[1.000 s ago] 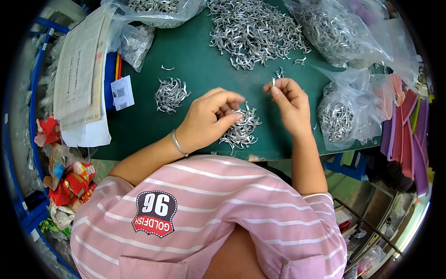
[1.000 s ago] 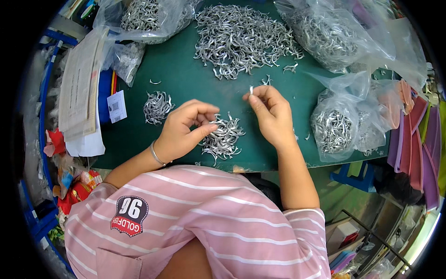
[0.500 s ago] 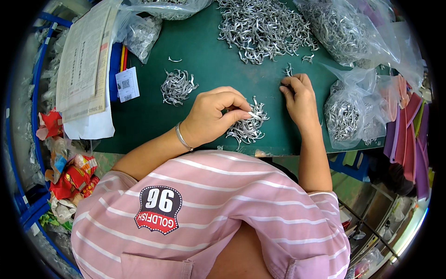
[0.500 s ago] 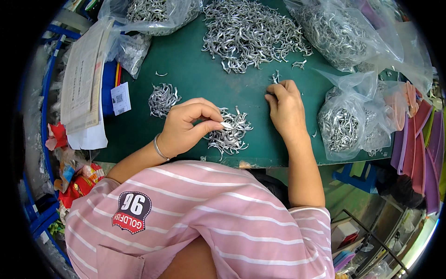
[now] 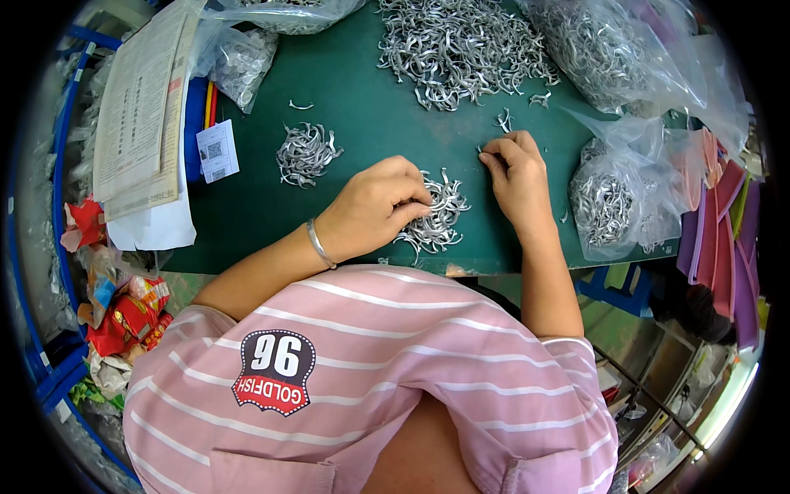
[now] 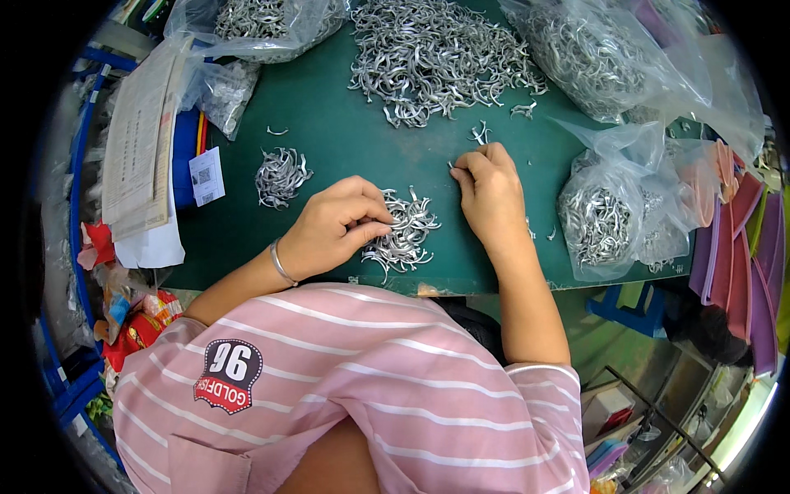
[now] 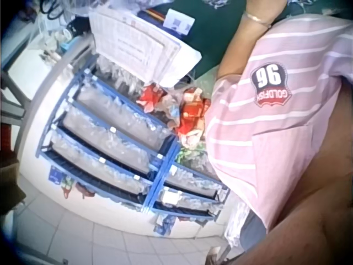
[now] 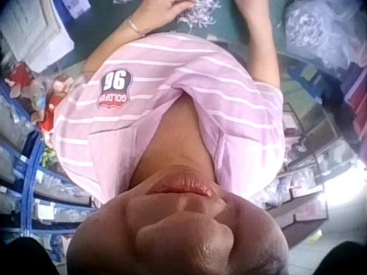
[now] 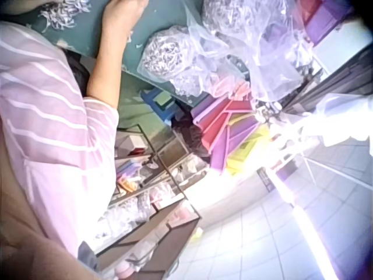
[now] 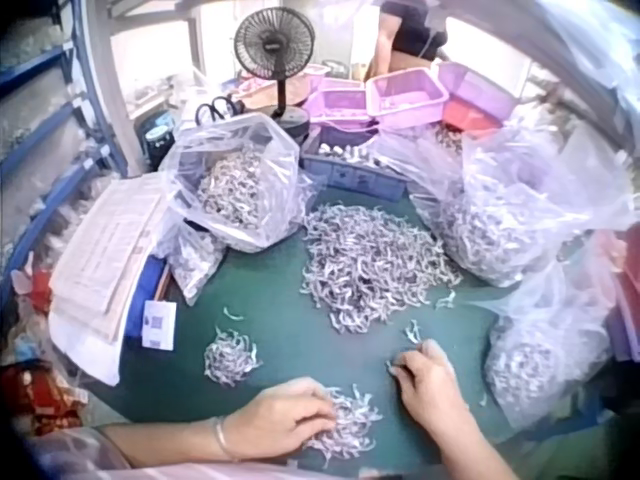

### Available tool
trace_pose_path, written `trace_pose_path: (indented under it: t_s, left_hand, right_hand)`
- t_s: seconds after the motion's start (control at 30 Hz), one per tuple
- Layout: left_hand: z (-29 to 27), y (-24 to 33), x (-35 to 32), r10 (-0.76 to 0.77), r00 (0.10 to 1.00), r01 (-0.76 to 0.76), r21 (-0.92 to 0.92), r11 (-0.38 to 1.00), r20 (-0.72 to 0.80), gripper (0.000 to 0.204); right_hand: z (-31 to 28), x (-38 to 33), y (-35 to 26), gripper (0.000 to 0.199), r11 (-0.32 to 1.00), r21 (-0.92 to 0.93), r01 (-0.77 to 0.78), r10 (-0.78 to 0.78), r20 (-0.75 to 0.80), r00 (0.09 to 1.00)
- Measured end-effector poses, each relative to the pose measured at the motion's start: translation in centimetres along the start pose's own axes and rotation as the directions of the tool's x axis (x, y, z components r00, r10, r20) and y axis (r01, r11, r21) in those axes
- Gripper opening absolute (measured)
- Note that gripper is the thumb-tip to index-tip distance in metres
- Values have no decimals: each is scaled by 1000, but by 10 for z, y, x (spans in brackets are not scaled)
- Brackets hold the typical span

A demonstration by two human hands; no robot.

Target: The person sorts crescent-shaped metal hooks by hand on a green table, picking them up from a pile and organizing them into groups or placing them into plastic bags.

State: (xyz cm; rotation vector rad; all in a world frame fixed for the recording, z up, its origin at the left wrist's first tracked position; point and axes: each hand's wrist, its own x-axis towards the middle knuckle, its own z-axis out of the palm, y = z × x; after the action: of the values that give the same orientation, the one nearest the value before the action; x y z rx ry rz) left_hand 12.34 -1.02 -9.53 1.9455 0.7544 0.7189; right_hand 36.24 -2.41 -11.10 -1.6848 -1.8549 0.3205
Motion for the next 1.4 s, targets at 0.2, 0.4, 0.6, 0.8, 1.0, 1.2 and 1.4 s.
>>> trace_pose_path:
  t_s: [0.2, 0.4, 0.6, 0.8, 1.0, 1.2, 1.4]
  left_hand:
    - [-3, 3, -1, -87, 992, 81, -74, 994, -88, 11]
    - [-4, 5, 2, -56, 995, 50, -70, 996, -87, 14]
    - [-2, 13, 5, -34, 973, 5, -127, 992, -227, 19]
    - [-7, 7, 0, -72, 984, 50, -131, 990, -163, 11]
    - [-9, 10, 5, -72, 980, 25, -241, 970, -188, 11]
    - [-10, 8, 3, -31, 970, -29, -240, 970, -240, 14]
    - [-10, 5, 4, 12, 970, -61, -196, 979, -242, 15]
  right_hand:
    - [-2, 4, -14, 9, 983, 160, -94, 98, -19, 995]
    - [5, 6, -1, 6, 979, -147, 138, -153, -95, 984]
    - [-8, -8, -45, 5, 557, 672, -488, 159, 491, 857]
    - [-7, 11, -34, 12, 975, 210, 74, -89, 63, 994]
    - [3, 26, 17, 14, 981, -194, 34, -51, -86, 995]
    - [5, 23, 1, 10, 998, 20, -56, 57, -36, 998]
    - [-5, 15, -6, 10, 922, 282, -265, 263, 45, 964]
